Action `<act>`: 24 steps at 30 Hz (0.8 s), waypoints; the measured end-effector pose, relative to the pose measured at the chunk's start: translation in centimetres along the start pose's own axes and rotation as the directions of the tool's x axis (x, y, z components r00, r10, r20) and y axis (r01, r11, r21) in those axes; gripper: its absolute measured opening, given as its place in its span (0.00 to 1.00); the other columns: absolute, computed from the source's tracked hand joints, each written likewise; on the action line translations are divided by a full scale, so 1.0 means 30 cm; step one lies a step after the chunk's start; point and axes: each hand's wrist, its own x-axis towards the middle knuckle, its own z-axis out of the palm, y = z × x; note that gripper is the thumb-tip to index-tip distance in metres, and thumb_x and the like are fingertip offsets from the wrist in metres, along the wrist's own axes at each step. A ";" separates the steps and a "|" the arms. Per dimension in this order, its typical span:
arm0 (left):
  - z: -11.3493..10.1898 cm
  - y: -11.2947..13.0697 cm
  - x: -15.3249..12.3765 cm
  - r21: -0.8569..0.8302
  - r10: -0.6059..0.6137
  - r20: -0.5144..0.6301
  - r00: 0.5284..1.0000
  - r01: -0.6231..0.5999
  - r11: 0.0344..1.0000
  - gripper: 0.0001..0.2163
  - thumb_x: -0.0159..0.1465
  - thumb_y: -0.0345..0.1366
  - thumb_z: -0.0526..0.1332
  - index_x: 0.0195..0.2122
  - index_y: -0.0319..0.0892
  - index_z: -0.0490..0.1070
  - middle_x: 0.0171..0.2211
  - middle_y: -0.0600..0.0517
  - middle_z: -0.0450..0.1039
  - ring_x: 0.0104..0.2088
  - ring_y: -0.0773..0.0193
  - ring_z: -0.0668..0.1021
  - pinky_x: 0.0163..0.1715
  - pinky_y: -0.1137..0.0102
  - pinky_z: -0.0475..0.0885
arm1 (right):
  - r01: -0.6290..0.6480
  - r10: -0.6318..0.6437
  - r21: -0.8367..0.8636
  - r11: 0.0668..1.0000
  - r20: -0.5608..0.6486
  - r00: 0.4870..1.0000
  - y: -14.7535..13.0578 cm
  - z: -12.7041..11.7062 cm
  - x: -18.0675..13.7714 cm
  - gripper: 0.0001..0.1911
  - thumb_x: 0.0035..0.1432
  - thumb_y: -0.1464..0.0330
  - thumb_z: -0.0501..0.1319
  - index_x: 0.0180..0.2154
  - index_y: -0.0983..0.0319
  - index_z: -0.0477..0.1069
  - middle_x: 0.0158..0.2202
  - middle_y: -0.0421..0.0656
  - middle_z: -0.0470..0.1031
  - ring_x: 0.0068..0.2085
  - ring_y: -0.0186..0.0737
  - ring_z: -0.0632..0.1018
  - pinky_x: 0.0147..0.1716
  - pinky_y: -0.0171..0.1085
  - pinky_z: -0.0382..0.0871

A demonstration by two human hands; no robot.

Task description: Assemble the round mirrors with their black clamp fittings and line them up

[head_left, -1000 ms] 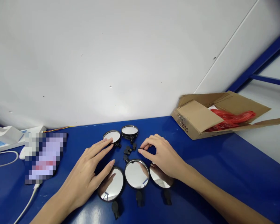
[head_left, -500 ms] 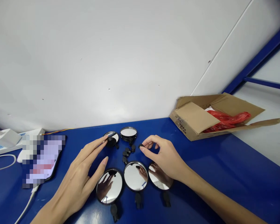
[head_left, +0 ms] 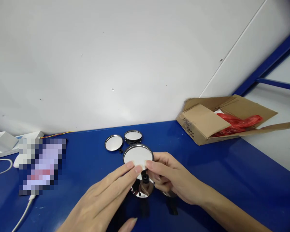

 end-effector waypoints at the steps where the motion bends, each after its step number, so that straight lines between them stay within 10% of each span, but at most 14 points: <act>1: 0.005 0.000 -0.002 -0.005 0.015 0.000 1.000 -0.015 1.000 0.39 0.77 0.39 0.66 0.85 0.45 0.50 0.80 0.47 0.63 0.78 0.47 0.70 0.74 0.58 0.75 | 0.005 -0.005 -0.023 1.000 -0.017 1.000 0.005 0.002 -0.002 0.25 0.72 0.47 0.70 0.36 0.59 0.68 0.24 0.28 0.53 0.20 0.25 0.49 0.18 0.31 0.40; 8: 0.008 0.026 0.055 -0.409 -0.297 -0.341 0.892 0.143 0.901 0.24 0.75 0.26 0.65 0.68 0.53 0.75 0.69 0.46 0.78 0.65 0.46 0.84 0.60 0.56 0.88 | 0.195 -0.202 -0.332 0.923 0.014 0.979 -0.025 0.034 -0.028 0.18 0.79 0.53 0.63 0.40 0.60 0.72 0.27 0.33 0.63 0.28 0.32 0.63 0.29 0.34 0.61; 11: -0.003 0.051 0.096 -0.831 -0.669 -0.115 0.735 0.297 0.470 0.23 0.74 0.39 0.72 0.69 0.56 0.74 0.62 0.46 0.82 0.49 0.52 0.90 0.40 0.67 0.90 | 0.265 -0.253 -0.559 0.786 0.100 0.962 -0.028 0.058 -0.042 0.18 0.78 0.57 0.62 0.37 0.60 0.67 0.33 0.37 0.67 0.33 0.34 0.67 0.35 0.36 0.62; 15: -0.029 0.067 0.128 -0.896 -0.687 0.328 0.649 0.444 -0.008 0.17 0.61 0.48 0.82 0.46 0.45 0.87 0.33 0.52 0.83 0.29 0.63 0.84 0.26 0.77 0.82 | 0.288 -0.228 -0.676 0.678 0.179 0.957 0.002 0.063 -0.047 0.18 0.79 0.60 0.59 0.35 0.59 0.61 0.29 0.33 0.62 0.29 0.31 0.63 0.31 0.36 0.56; 20: -0.045 0.038 0.128 -0.883 -0.711 0.388 0.586 0.457 -0.105 0.18 0.63 0.51 0.81 0.36 0.42 0.81 0.28 0.55 0.78 0.26 0.67 0.83 0.27 0.79 0.79 | 0.273 -0.277 -0.586 0.763 0.084 0.957 0.003 0.042 -0.052 0.13 0.78 0.58 0.61 0.41 0.59 0.71 0.30 0.34 0.64 0.30 0.32 0.64 0.31 0.35 0.58; 24: -0.029 -0.015 0.110 -0.921 -0.719 0.295 0.630 0.388 -0.039 0.16 0.68 0.49 0.78 0.41 0.44 0.79 0.35 0.54 0.80 0.34 0.63 0.83 0.38 0.69 0.87 | 0.140 -0.160 -0.315 0.939 -0.041 0.986 -0.012 0.004 -0.054 0.07 0.74 0.62 0.59 0.47 0.57 0.72 0.31 0.33 0.60 0.27 0.32 0.58 0.27 0.34 0.54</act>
